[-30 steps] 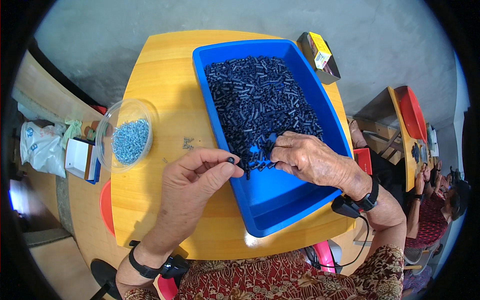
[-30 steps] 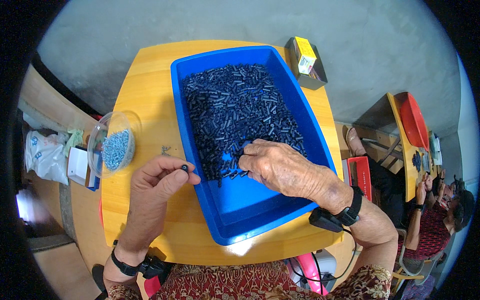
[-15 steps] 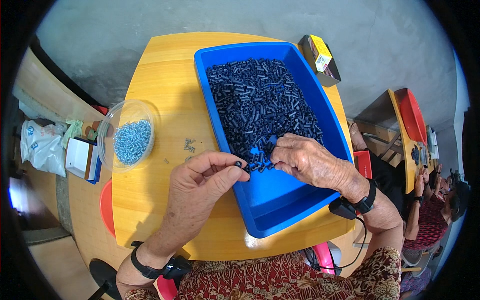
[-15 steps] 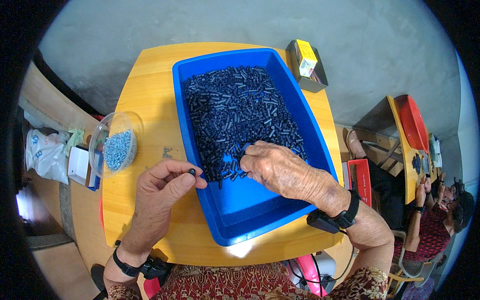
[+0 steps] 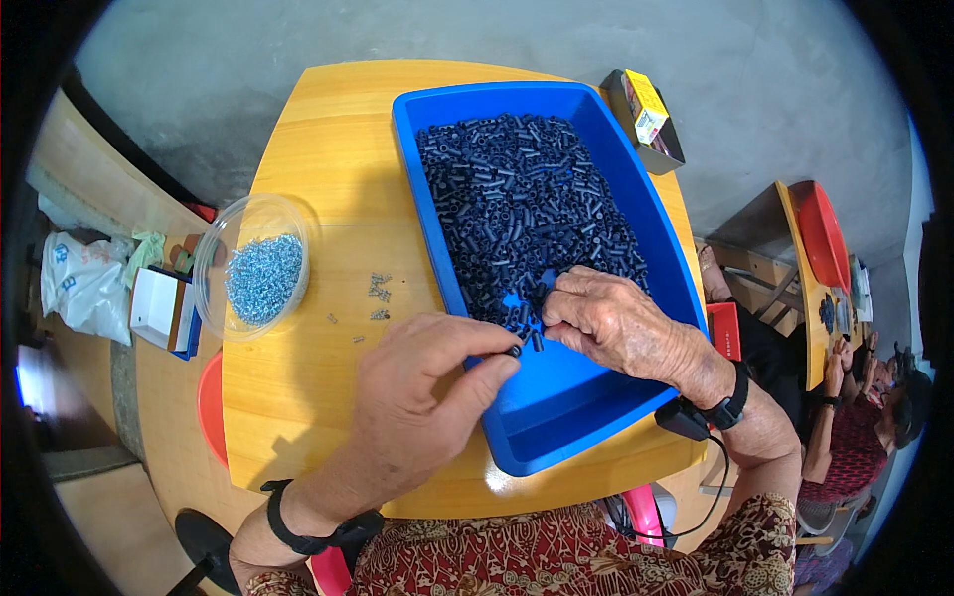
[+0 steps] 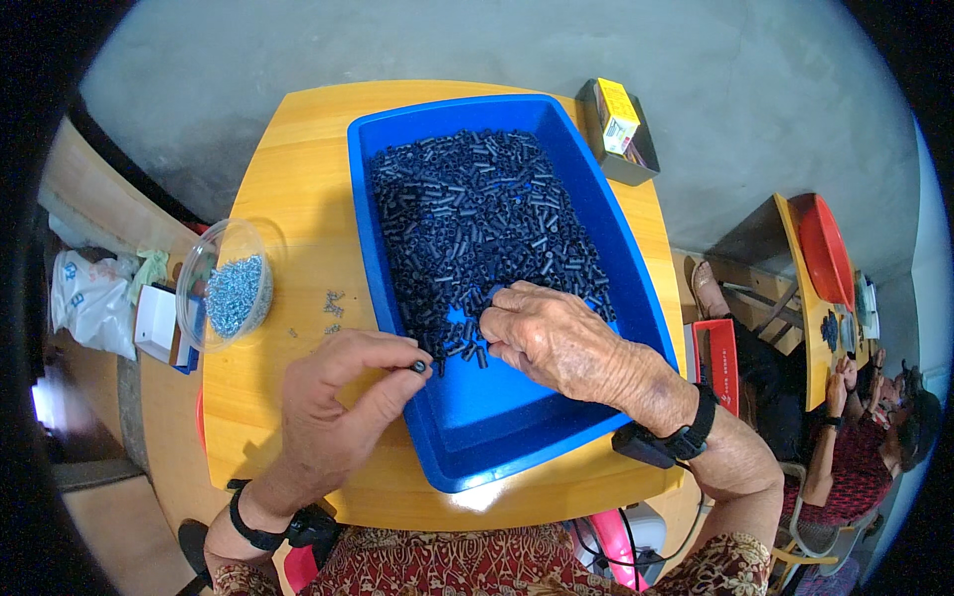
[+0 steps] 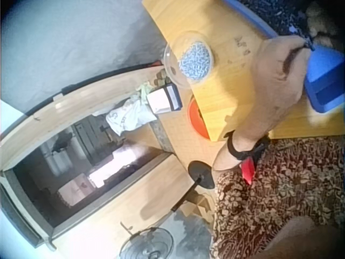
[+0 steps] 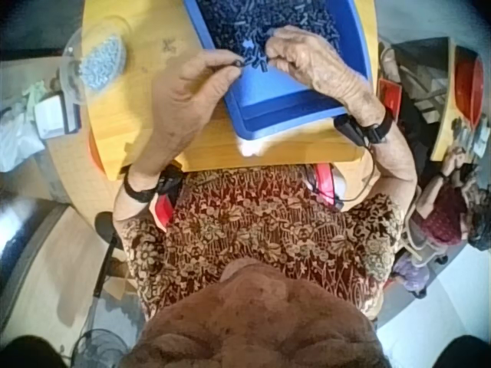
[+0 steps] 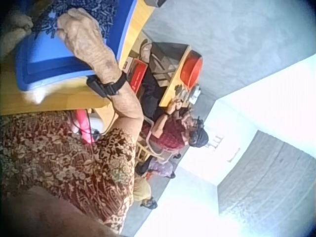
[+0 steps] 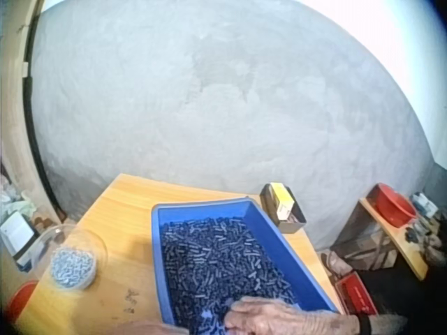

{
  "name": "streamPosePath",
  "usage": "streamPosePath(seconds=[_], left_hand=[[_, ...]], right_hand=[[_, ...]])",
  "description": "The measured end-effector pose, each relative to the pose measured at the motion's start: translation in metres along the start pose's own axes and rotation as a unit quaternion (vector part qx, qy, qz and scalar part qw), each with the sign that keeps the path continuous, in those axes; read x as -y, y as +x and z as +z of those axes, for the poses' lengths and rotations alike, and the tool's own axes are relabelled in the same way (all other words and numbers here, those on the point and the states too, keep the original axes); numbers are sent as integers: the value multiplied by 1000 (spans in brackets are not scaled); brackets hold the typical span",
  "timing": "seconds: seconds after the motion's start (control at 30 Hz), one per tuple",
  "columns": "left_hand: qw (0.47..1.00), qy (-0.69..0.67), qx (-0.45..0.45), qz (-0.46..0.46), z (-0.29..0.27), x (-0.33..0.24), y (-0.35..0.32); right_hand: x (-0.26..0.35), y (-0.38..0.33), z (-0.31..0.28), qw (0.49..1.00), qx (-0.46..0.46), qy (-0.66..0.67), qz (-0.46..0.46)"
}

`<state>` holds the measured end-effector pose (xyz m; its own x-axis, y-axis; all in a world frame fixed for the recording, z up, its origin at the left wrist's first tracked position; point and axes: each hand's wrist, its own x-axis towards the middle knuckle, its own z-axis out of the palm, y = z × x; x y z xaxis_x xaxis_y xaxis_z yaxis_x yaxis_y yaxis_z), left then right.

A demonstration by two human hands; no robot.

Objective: Sorting and assembling small black plastic tubes with tiny metal components.

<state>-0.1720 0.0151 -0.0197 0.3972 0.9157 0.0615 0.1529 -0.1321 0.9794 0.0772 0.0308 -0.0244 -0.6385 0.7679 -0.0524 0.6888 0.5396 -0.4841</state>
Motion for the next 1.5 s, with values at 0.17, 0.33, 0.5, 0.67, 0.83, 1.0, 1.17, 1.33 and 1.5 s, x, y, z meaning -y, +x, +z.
streamPosePath(seconds=[0.17, 0.33, 0.5, 0.67, 0.83, 1.0, 1.17, 1.33, 1.5], left_hand=[[963, 218, 17, 160, 7, 10, 2], [939, 275, 17, 206, 7, 16, -1], [931, 299, 50, 203, -8, 17, -1], [930, 289, 87, 208, -21, 11, -4], [938, 252, 101, 217, -19, 15, -5], [939, 245, 90, 222, -17, 20, -3], [971, 153, 2, 186, -10, 13, -4], [999, -7, -5, 41, -3, -3, -1], [996, -86, -16, -7, 3, -5, 1]], right_hand=[[-1, -1, 6, 999, -46, -9, -20], [2, -3, 7, 998, -32, -42, -24], [19, -6, 13, 996, -13, -80, -37], [35, -11, 18, 997, 6, -69, -28], [47, -25, 31, 999, -22, -33, -22], [52, -23, 31, 999, -37, -25, 15], [48, -21, 20, 990, -117, 69, 26], [65, -10, -12, 964, -151, 213, 46], [69, 3, -23, 963, -151, 223, 32]])
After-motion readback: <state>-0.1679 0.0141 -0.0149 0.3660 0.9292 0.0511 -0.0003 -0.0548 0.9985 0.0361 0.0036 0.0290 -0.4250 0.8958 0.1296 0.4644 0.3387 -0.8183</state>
